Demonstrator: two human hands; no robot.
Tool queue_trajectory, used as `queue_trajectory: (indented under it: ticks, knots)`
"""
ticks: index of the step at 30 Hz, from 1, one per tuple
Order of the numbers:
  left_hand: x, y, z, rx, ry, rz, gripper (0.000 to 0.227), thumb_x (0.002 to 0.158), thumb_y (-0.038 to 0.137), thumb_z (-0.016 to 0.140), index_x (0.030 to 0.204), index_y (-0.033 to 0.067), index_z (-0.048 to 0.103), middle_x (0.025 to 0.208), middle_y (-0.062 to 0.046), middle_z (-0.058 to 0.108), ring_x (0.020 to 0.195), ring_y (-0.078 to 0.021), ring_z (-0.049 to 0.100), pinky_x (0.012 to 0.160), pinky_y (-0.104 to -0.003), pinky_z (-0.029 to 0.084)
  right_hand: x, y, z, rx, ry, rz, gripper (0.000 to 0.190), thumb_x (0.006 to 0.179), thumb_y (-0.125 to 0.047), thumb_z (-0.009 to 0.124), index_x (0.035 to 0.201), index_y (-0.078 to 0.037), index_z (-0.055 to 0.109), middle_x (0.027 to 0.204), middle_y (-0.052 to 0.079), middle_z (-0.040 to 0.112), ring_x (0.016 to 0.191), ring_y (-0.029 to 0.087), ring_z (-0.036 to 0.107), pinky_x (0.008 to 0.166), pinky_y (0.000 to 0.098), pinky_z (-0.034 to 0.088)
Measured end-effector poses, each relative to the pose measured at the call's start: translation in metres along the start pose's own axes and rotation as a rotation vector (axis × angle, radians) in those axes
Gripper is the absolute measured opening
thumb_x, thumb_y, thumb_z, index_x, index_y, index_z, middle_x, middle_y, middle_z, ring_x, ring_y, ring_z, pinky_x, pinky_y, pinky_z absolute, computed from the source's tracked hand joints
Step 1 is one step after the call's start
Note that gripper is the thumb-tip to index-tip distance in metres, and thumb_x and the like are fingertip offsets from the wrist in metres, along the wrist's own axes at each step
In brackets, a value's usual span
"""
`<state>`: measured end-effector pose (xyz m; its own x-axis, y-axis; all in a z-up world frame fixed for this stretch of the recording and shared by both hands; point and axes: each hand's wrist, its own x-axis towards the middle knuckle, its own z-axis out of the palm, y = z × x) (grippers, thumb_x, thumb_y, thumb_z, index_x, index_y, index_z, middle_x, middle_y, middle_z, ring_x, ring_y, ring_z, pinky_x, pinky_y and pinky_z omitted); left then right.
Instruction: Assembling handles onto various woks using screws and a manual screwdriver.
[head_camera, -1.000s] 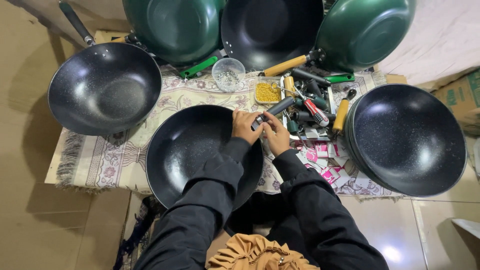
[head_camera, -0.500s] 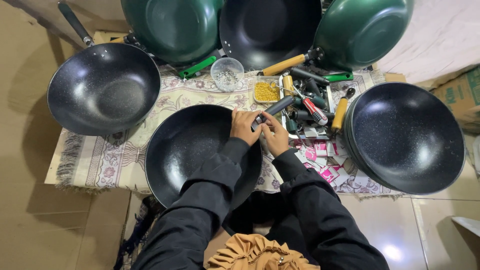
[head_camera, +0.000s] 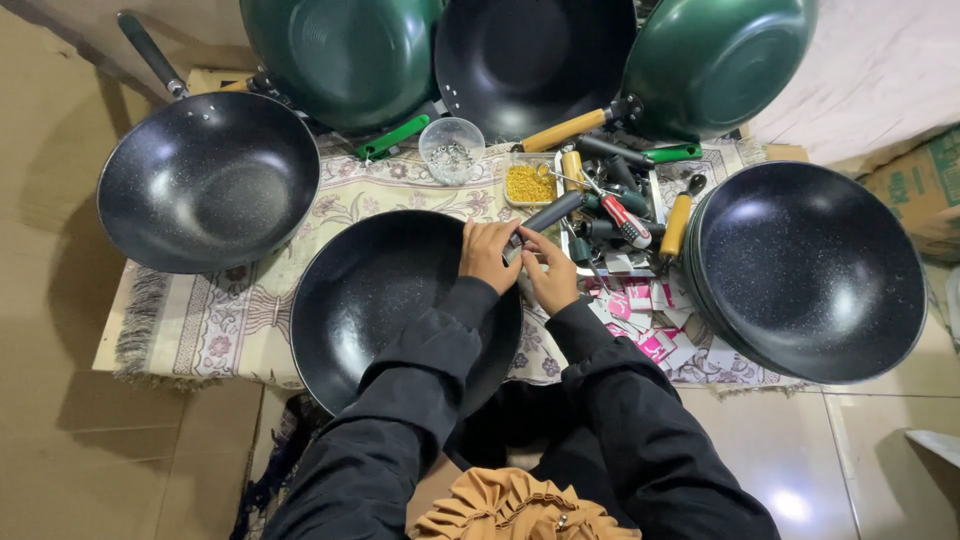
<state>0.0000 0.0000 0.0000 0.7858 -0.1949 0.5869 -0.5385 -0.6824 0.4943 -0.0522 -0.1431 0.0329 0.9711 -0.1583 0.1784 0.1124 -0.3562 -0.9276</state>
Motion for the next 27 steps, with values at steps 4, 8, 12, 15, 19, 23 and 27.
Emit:
queue_trajectory:
  ticks: [4,8,12,15,19,23,27]
  knots:
    - [0.002,0.005,-0.002,0.008,0.005,0.011,0.064,0.07,0.028,0.083,0.131,0.0223,0.067,0.116,-0.002,0.067,0.113,-0.0238,0.059,0.119,-0.054,0.032,-0.002,-0.003,-0.004,0.001,-0.009,0.006,0.042,0.099,-0.011,0.066,0.137,-0.027,0.07,0.113,0.019,0.074,0.095,0.03,0.075,0.064,0.0341,0.065]
    - [0.004,0.012,0.002,0.031,0.048,0.043,0.065,0.067,0.025,0.082,0.131,0.0223,0.066,0.117,-0.001,0.063,0.114,-0.0243,0.058,0.115,-0.054,0.037,-0.003,-0.004,-0.008,-0.047,0.018,-0.03,0.039,0.097,-0.011,0.067,0.132,-0.027,0.072,0.109,0.016,0.075,0.094,0.03,0.075,0.065,0.0345,0.065]
    - [0.012,0.041,-0.019,0.101,0.137,0.116,0.059,0.068,0.022,0.079,0.126,0.0205,0.068,0.118,-0.002,0.062,0.117,-0.0252,0.055,0.114,-0.059,0.033,-0.006,-0.007,-0.02,-0.163,0.096,-0.095,0.027,0.096,-0.016,0.071,0.121,-0.025,0.078,0.101,0.008,0.077,0.09,0.026,0.076,0.065,0.0351,0.065]
    - [0.02,0.06,-0.021,0.113,0.218,0.222,0.045,0.077,0.019,0.07,0.122,0.024,0.07,0.117,0.0,0.063,0.115,-0.0232,0.056,0.112,-0.056,0.038,0.0,0.02,-0.034,-0.357,0.185,-0.155,0.017,0.091,-0.023,0.077,0.107,-0.026,0.08,0.092,0.001,0.075,0.087,0.02,0.074,0.073,0.0338,0.061]
    - [0.018,0.073,0.006,-0.033,0.192,0.335,0.042,0.075,0.014,0.068,0.116,0.0247,0.071,0.11,0.002,0.066,0.108,-0.0216,0.063,0.103,-0.041,0.051,0.003,0.063,-0.06,-0.556,0.279,-0.205,0.013,0.087,-0.025,0.076,0.1,-0.025,0.077,0.089,-0.002,0.068,0.086,0.02,0.07,0.079,0.0342,0.058]
    - [0.007,0.099,0.022,-0.348,-0.226,-0.055,0.033,0.086,0.032,0.066,0.118,0.0247,0.072,0.099,-0.002,0.07,0.096,-0.0245,0.07,0.095,-0.04,0.056,-0.001,0.084,-0.078,-0.736,0.304,-0.195,0.027,0.082,-0.028,0.08,0.107,-0.019,0.074,0.093,0.005,0.063,0.089,0.028,0.066,0.083,0.0403,0.057]
    - [-0.009,0.078,0.089,-0.373,-0.662,-0.657,0.058,0.081,0.066,0.062,0.133,0.0401,0.064,0.111,0.009,0.076,0.112,-0.0119,0.071,0.11,-0.03,0.05,0.002,0.113,-0.088,-0.888,0.27,-0.159,0.039,0.081,-0.034,0.082,0.115,-0.016,0.075,0.094,0.01,0.064,0.092,0.032,0.067,0.089,0.0422,0.056]
